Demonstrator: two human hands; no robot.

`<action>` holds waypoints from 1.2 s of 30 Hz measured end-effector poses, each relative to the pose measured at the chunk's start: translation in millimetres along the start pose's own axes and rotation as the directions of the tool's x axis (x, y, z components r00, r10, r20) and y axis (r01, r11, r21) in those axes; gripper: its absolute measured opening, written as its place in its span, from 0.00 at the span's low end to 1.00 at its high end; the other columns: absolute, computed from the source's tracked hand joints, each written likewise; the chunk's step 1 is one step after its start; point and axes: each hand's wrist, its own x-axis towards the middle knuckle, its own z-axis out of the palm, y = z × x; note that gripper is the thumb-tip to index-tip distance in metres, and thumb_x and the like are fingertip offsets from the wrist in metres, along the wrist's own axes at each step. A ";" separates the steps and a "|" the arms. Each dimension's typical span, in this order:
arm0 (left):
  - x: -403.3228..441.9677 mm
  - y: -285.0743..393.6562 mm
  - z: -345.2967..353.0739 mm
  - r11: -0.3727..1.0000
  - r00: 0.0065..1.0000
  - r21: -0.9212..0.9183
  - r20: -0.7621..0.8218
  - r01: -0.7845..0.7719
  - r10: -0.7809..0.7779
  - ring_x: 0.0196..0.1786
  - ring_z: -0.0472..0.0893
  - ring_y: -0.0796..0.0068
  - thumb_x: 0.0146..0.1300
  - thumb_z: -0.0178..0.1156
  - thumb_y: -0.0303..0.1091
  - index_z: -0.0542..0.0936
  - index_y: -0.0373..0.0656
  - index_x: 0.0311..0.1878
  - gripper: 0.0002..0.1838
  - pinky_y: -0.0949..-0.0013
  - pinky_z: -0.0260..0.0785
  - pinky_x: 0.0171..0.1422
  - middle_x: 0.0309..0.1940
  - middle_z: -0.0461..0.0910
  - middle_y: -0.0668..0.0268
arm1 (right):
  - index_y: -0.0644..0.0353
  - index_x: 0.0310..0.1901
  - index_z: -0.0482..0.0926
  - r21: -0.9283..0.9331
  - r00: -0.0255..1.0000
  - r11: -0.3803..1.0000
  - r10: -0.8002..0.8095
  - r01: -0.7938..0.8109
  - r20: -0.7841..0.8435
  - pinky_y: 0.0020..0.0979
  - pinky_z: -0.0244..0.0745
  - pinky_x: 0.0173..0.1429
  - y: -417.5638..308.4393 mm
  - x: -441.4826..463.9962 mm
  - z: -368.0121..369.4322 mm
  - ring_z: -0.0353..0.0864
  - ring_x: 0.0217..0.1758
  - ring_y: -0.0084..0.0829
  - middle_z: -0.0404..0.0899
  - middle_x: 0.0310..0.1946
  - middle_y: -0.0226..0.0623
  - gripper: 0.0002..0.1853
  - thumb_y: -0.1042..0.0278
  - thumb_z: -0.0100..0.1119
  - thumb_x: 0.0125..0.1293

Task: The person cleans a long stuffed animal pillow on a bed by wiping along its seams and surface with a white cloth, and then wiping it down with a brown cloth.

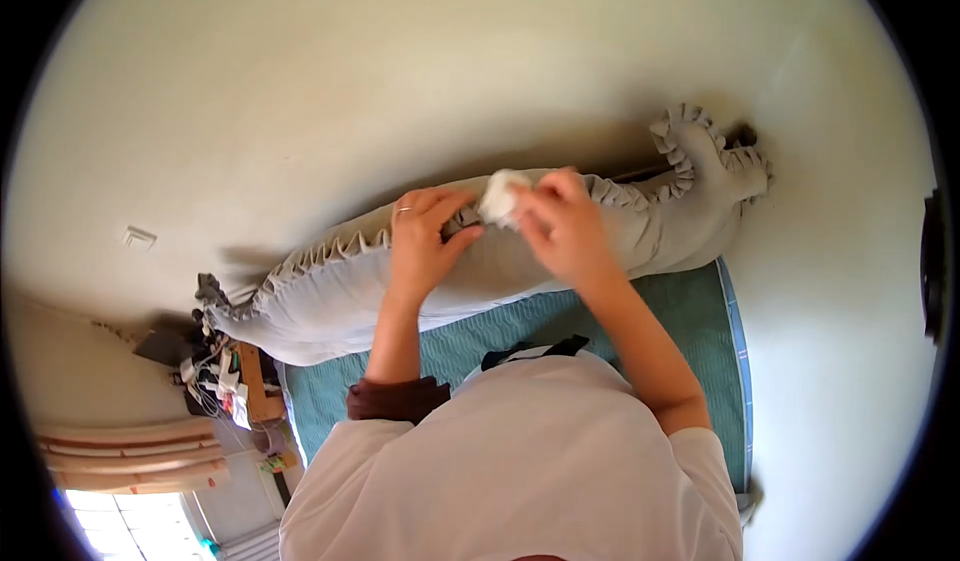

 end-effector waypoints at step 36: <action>23.3 -26.7 25.4 0.281 0.780 -0.736 0.519 0.615 -0.348 0.43 0.78 0.81 0.59 0.50 0.13 0.75 0.32 0.54 0.19 0.78 0.69 0.50 0.41 0.82 0.62 | 0.54 0.43 0.82 -0.074 0.978 0.986 -0.139 0.152 0.157 0.38 0.75 0.33 -16.6 7.8 39.3 0.79 0.31 0.40 0.73 0.32 0.36 0.12 0.72 0.63 0.56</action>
